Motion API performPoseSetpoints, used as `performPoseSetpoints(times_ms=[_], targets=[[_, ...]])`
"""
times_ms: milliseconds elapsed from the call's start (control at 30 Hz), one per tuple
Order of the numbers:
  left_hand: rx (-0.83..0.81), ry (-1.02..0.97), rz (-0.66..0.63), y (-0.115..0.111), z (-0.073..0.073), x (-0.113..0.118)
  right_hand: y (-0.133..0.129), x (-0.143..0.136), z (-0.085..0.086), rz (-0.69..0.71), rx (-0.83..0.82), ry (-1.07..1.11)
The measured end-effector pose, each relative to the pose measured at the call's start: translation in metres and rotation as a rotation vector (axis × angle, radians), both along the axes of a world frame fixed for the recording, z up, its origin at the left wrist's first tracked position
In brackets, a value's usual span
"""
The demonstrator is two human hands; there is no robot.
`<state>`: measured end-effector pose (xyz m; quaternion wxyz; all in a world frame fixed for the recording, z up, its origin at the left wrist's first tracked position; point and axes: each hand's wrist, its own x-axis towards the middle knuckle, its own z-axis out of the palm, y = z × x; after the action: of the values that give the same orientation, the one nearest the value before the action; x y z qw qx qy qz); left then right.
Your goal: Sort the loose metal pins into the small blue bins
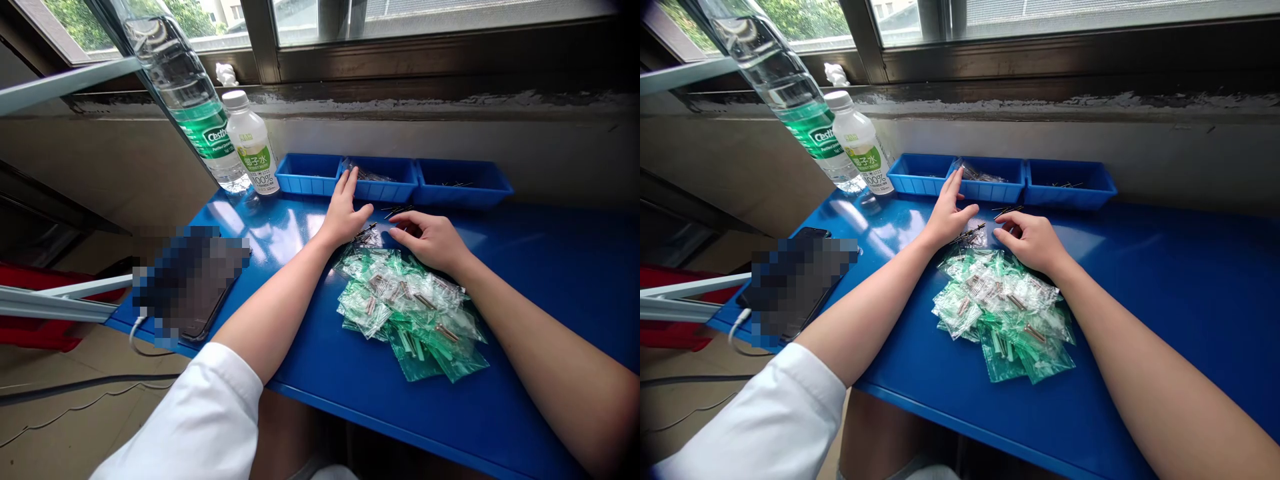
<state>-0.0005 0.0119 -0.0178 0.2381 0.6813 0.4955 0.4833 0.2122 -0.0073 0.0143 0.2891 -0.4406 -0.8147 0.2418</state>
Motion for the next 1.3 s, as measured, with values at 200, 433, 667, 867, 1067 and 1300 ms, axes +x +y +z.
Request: performPoseSetpoints(times_ms=[200,433,667,867,1067,1300], targets=[[-0.043,0.007,0.088,-0.003,0.013,0.004,0.003,0.001,-0.002,-0.021,-0.016,0.032],[-0.114,0.131,0.297,0.001,0.043,0.013,0.006,0.007,-0.006,-0.010,-0.025,0.064],[-0.045,0.089,0.344,0.008,0.034,0.016,0.005,0.004,-0.004,-0.011,-0.014,0.051],[0.066,0.008,0.187,0.012,0.014,0.008,0.004,0.004,-0.001,-0.016,-0.028,0.038],[0.122,-0.118,0.105,0.016,0.005,0.003,0.004,0.004,-0.001,-0.019,-0.027,0.018],[0.005,-0.341,0.068,0.010,0.015,-0.001,0.002,0.003,0.001,-0.018,-0.019,0.013]])
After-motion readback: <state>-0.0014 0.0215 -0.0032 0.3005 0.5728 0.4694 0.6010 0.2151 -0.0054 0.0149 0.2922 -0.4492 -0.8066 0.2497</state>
